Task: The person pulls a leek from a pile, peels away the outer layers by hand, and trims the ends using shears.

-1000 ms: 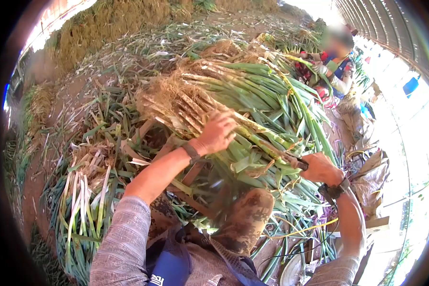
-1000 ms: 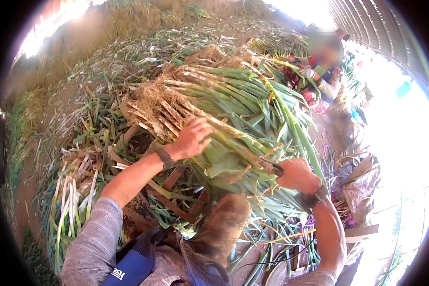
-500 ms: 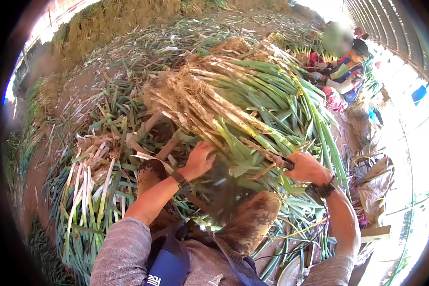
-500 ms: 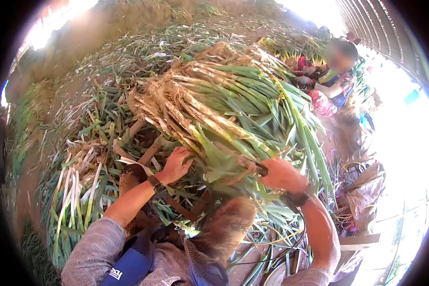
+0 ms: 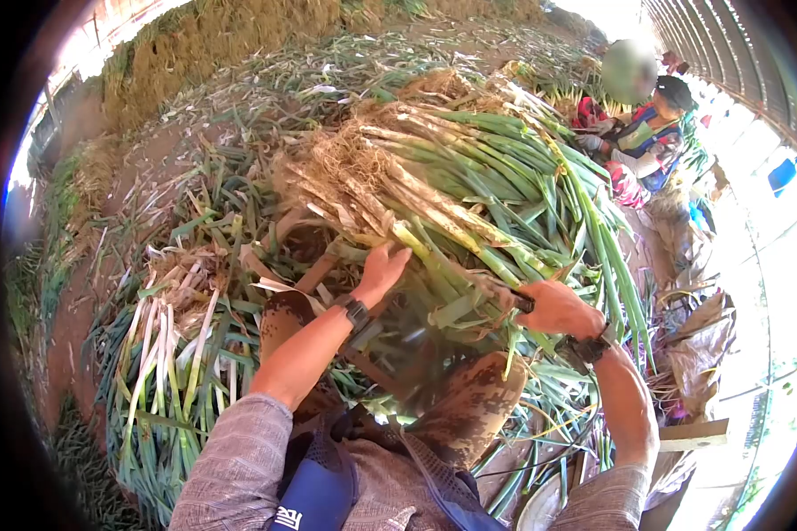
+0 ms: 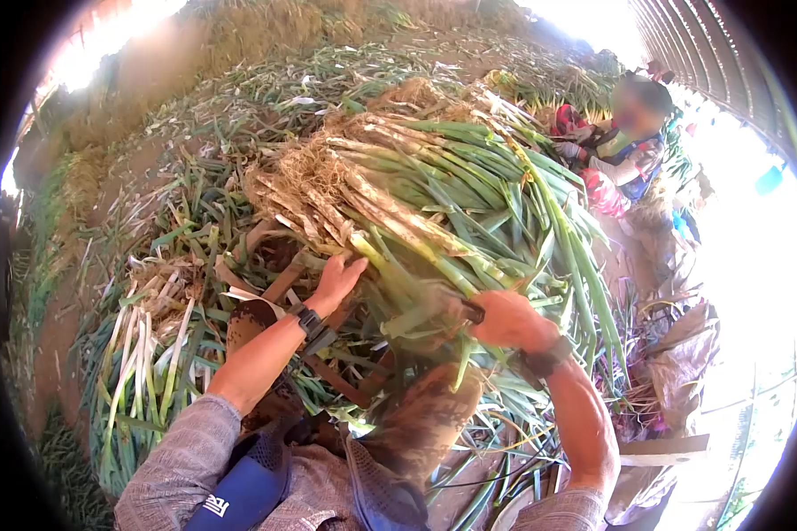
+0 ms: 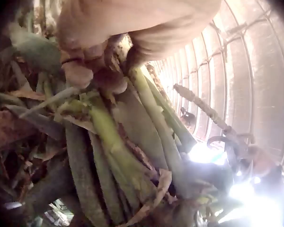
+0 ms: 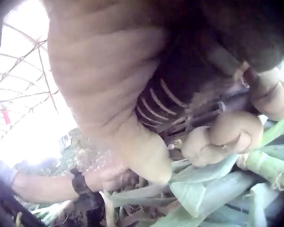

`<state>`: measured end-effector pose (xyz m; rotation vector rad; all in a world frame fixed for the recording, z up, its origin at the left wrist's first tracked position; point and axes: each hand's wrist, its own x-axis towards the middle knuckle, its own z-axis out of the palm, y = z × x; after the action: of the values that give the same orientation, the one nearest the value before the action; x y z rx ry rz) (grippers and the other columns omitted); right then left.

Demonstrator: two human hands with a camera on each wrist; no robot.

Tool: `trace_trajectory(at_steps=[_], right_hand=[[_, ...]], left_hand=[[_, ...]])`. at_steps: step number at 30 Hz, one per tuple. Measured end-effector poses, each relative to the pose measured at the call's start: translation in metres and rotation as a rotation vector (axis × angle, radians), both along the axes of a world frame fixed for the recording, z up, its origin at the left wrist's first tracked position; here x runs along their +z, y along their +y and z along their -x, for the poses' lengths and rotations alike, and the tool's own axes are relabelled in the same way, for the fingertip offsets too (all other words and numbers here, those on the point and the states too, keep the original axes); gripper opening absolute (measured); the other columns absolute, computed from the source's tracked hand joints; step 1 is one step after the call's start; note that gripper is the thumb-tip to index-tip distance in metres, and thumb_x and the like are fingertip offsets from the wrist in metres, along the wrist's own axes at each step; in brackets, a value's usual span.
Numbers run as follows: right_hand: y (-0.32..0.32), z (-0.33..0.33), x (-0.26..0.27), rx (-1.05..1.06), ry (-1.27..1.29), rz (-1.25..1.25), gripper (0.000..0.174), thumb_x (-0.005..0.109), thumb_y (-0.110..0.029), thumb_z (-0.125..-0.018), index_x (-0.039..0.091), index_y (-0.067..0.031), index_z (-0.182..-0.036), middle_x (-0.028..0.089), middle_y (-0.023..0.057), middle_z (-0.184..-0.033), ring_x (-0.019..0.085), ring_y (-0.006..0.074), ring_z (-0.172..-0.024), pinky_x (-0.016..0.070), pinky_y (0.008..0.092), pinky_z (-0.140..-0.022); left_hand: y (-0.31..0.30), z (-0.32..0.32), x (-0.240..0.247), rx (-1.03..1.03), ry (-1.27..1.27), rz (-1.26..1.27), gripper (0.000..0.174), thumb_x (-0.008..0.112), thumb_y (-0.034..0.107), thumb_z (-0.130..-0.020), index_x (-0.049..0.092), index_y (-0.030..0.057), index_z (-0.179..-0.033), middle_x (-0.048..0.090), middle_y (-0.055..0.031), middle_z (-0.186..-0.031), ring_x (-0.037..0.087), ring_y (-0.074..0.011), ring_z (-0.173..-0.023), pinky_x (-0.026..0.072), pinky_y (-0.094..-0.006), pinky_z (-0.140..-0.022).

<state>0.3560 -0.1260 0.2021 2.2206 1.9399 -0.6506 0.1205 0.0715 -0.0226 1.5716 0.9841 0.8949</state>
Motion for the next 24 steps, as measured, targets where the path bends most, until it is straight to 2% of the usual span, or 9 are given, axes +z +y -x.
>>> trace_trajectory(at_steps=[1, 4, 7, 8, 12, 13, 18, 21, 24], right_hand=[[-0.001, -0.003, -0.003, 0.001, -0.002, 0.001, 0.039, 0.07, -0.033, -0.076, 0.069, -0.0056, -0.104, 0.068, 0.0226, -0.086, 0.065, 0.039, -0.086, 0.0512, 0.0454, -0.081], [-0.004, -0.012, -0.008, 0.001, 0.009, -0.126, 0.032, 0.067, -0.031, -0.075, 0.068, -0.007, -0.096, 0.067, 0.0213, -0.083, 0.064, 0.0404, -0.084, 0.0499, 0.0488, -0.076], [-0.011, -0.013, -0.001, -0.006, 0.008, -0.149, 0.034, 0.068, -0.031, -0.075, 0.069, -0.0085, -0.1, 0.067, 0.0204, -0.082, 0.064, 0.0398, -0.084, 0.0498, 0.0485, -0.076], [-0.013, -0.013, 0.004, -0.01, 0.029, -0.174, 0.036, 0.068, -0.03, -0.075, 0.069, -0.0102, -0.104, 0.066, 0.0194, -0.08, 0.064, 0.0392, -0.081, 0.0502, 0.048, -0.074], [-0.016, -0.015, 0.011, -0.063, 0.046, -0.105, 0.036, 0.071, -0.033, -0.075, 0.067, -0.0048, -0.097, 0.066, 0.0169, -0.08, 0.064, 0.0373, -0.081, 0.0502, 0.0452, -0.075], [-0.018, -0.016, 0.006, -0.061, 0.047, -0.097, 0.036, 0.071, -0.033, -0.075, 0.067, -0.0048, -0.097, 0.066, 0.0169, -0.08, 0.064, 0.0373, -0.081, 0.0502, 0.0452, -0.075], [-0.005, -0.003, -0.009, 0.018, -0.015, -0.152, 0.031, 0.065, -0.03, -0.076, 0.067, -0.0054, -0.095, 0.066, 0.0216, -0.081, 0.064, 0.0417, -0.082, 0.0501, 0.0491, -0.076], [0.016, 0.007, -0.024, 0.066, -0.066, -0.166, 0.028, 0.062, -0.027, -0.074, 0.066, -0.004, -0.09, 0.066, 0.0229, -0.081, 0.064, 0.0429, -0.082, 0.0498, 0.0506, -0.075], [0.042, 0.018, -0.034, 0.122, -0.121, -0.19, 0.028, 0.06, -0.024, -0.072, 0.066, -0.0023, -0.089, 0.066, 0.0243, -0.082, 0.064, 0.0438, -0.082, 0.0493, 0.052, -0.075]], left_hand=[[-0.005, -0.006, 0.013, 0.001, -0.002, 0.001, 0.059, 0.067, 0.046, -0.093, 0.06, -0.0035, -0.125, 0.042, 0.0004, -0.065, 0.042, -0.0099, -0.06, 0.0383, -0.0372, -0.059], [-0.006, -0.023, 0.04, -0.009, 0.043, 0.253, 0.035, 0.07, 0.039, -0.092, 0.063, 0.0075, -0.079, 0.044, 0.0039, -0.058, 0.044, -0.0094, -0.052, 0.0389, -0.0299, -0.054], [-0.017, -0.031, 0.064, 0.065, -0.389, 0.582, 0.028, 0.07, 0.034, -0.091, 0.064, 0.0081, -0.083, 0.055, 0.0016, -0.061, 0.053, -0.0112, -0.054, 0.0443, -0.0281, -0.053], [-0.01, -0.029, 0.056, 0.058, -0.366, 0.608, 0.022, 0.07, 0.029, -0.091, 0.064, 0.008, -0.091, 0.064, -0.0035, -0.073, 0.06, -0.0132, -0.061, 0.0475, -0.0278, -0.052], [-0.004, -0.015, 0.087, 0.076, -0.558, 0.507, 0.022, 0.065, 0.022, -0.093, 0.062, 0.0036, -0.104, 0.066, -0.0087, -0.101, 0.067, -0.0176, -0.083, 0.0558, -0.0311, -0.053], [0.002, -0.016, 0.087, 0.1, -0.624, 0.463, 0.02, 0.066, 0.017, -0.091, 0.063, 0.0051, -0.106, 0.067, -0.0061, -0.09, 0.069, -0.0168, -0.071, 0.0541, -0.0298, -0.048], [0.005, -0.003, 0.062, 0.128, -0.443, 0.482, 0.02, 0.065, 0.014, -0.091, 0.064, 0.0017, -0.107, 0.067, -0.0079, -0.091, 0.069, -0.0175, -0.07, 0.0542, -0.0302, -0.047], [-0.006, -0.008, 0.022, 0.231, -0.271, 0.395, 0.025, 0.067, 0.017, -0.09, 0.066, -0.0029, -0.105, 0.068, -0.0081, -0.091, 0.064, -0.0157, -0.077, 0.0513, -0.0309, -0.065], [-0.024, -0.002, 0.023, 0.115, -0.178, 0.428, 0.028, 0.067, 0.022, -0.093, 0.065, -0.002, -0.107, 0.066, -0.0079, -0.104, 0.063, -0.0166, -0.093, 0.0504, -0.0374, -0.078]])
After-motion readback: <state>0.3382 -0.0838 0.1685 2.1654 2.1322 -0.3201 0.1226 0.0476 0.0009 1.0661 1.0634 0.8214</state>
